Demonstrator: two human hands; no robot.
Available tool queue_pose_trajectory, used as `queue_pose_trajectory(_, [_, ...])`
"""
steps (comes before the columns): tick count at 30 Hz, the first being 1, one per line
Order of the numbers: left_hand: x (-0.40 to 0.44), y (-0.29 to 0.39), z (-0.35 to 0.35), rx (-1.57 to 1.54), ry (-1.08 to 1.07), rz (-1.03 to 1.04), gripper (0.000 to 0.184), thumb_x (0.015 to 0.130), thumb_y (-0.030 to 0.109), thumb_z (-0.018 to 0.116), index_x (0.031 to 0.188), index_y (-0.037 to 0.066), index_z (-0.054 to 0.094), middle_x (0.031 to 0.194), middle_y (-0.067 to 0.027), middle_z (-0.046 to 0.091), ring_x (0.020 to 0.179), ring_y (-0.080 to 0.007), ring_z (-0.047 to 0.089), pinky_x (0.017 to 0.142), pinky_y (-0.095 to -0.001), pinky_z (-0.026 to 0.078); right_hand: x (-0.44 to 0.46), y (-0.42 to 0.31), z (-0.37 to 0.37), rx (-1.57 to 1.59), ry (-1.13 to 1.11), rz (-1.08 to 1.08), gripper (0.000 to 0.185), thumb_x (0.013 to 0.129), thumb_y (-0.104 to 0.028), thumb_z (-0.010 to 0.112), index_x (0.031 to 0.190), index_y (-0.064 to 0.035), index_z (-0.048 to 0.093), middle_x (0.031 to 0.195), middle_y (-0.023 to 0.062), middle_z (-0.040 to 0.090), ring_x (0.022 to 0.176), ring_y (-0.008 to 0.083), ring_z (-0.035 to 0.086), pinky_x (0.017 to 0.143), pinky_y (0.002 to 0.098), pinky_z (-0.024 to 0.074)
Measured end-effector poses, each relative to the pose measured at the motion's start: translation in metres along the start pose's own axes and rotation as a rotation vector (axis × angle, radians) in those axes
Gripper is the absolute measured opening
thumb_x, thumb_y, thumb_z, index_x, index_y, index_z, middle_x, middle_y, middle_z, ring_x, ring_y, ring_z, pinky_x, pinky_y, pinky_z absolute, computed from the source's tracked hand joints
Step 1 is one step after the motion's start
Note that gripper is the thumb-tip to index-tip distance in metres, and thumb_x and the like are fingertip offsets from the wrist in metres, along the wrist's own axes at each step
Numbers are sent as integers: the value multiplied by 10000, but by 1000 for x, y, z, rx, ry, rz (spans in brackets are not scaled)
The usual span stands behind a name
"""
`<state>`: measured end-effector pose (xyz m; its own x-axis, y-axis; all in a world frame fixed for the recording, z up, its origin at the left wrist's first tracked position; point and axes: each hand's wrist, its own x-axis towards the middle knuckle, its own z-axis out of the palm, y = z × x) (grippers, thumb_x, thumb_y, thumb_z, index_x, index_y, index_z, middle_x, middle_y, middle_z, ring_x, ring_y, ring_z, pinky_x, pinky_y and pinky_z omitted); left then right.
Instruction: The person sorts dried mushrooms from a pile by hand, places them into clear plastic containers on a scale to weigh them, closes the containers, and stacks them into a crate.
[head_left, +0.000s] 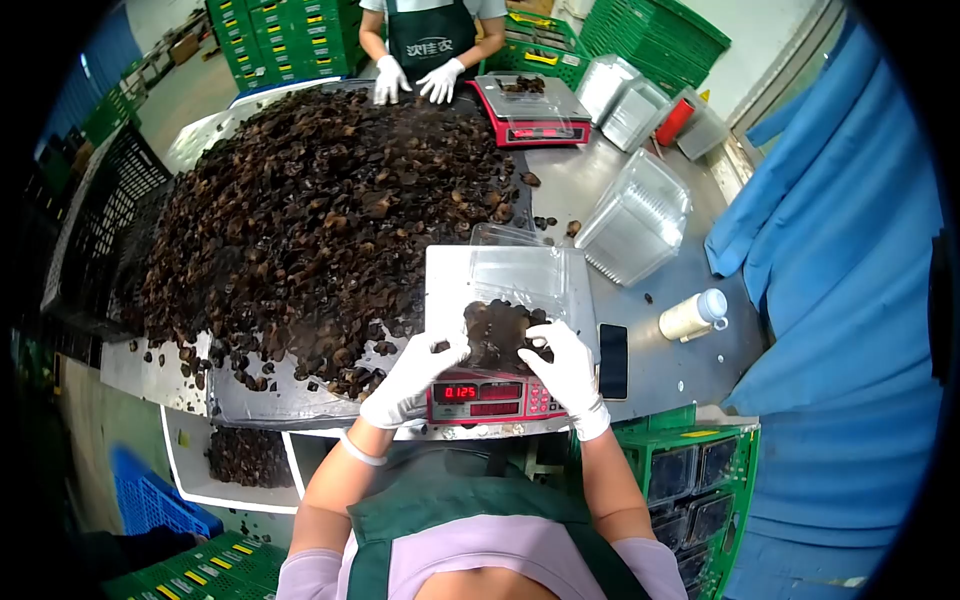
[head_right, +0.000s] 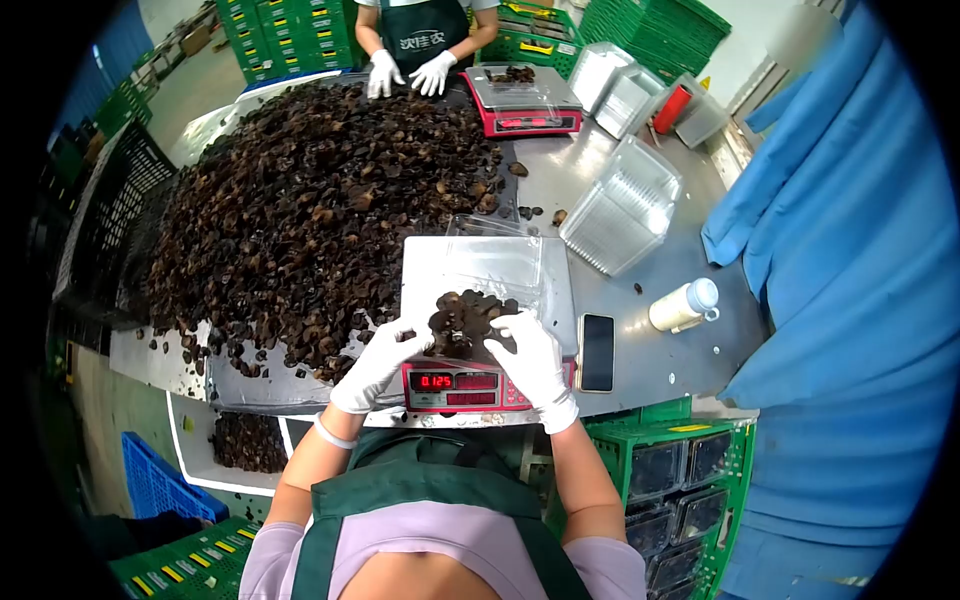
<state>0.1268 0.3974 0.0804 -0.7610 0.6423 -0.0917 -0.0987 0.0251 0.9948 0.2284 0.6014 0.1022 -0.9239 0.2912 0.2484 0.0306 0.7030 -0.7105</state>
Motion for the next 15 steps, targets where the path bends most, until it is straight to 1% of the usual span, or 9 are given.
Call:
queue_pose_trajectory(2, [-3, -6, -13, -323, -95, -222, 141, 875, 164, 607, 948, 49, 641, 868, 46, 603, 802, -63, 526, 713, -226, 420, 10, -9, 3, -34, -10, -82, 313, 716, -149, 755, 996, -88, 629, 871, 73, 615, 796, 219, 629, 712, 327, 506])
queue_pose_trajectory(5, [-18, -8, -19, -654, -109, -189, 155, 886, 156, 593, 1009, 66, 620, 917, 44, 597, 834, -52, 512, 702, -219, 414, 25, -27, 14, -261, -171, -221, 491, 641, -293, 790, 1056, -96, 615, 967, 85, 615, 942, 270, 586, 838, 383, 463])
queue_pose_trajectory(7, [-35, 10, -20, -779, 7, -214, 207, 902, 169, 577, 1033, 22, 638, 953, -16, 626, 853, -92, 552, 760, -241, 443, 31, -23, 24, -343, -234, -327, 544, 634, -329, 782, 1094, -96, 609, 1010, 103, 612, 974, 292, 572, 864, 401, 447])
queue_pose_trajectory(8, [-43, 2, -29, -684, 27, -120, 209, 905, 164, 574, 1041, 18, 636, 968, -19, 629, 878, -96, 559, 786, -249, 446, 36, -22, 24, -284, -222, -347, 563, 630, -330, 781, 1114, -96, 613, 1024, 116, 619, 972, 310, 572, 870, 406, 446])
queue_pose_trajectory(9, [-57, -17, -40, -586, 63, -40, 212, 908, 159, 570, 1050, 14, 634, 982, -21, 632, 902, -101, 565, 812, -257, 449, 35, -20, 26, -235, -161, -366, 524, 638, -295, 780, 1098, -93, 631, 1016, 118, 626, 968, 311, 572, 877, 399, 446])
queue_pose_trajectory(10, [-71, -70, -52, -725, 217, -76, 220, 910, 152, 571, 1067, 10, 630, 1012, -25, 635, 933, -108, 572, 847, -266, 452, 37, -29, 21, -167, -150, -295, 439, 656, -240, 768, 1050, -84, 652, 993, 115, 631, 966, 308, 572, 878, 396, 445])
queue_pose_trajectory(11, [-80, -44, -61, -650, 175, -141, 222, 918, 158, 565, 1078, 21, 632, 1033, -24, 635, 934, -113, 575, 846, -266, 453, 38, -30, 20, -135, -117, -268, 382, 671, -174, 753, 1025, -68, 657, 982, 117, 630, 958, 304, 574, 868, 391, 448])
queue_pose_trajectory(13, [-117, -39, -74, -804, 340, -212, 231, 916, 170, 566, 1087, 30, 631, 1028, -22, 639, 907, -111, 571, 807, -264, 454, 33, -21, 20, -145, -52, -235, 319, 708, -116, 737, 1010, -51, 657, 987, 132, 638, 965, 304, 580, 882, 382, 447])
queue_pose_trajectory(15, [-149, -49, -95, -819, 468, -153, 221, 882, 174, 608, 1055, 36, 619, 951, -18, 640, 796, -101, 558, 702, -248, 450, 38, -33, 20, -102, -28, -260, 253, 731, -65, 715, 974, -37, 651, 907, 111, 620, 820, 257, 587, 757, 336, 475])
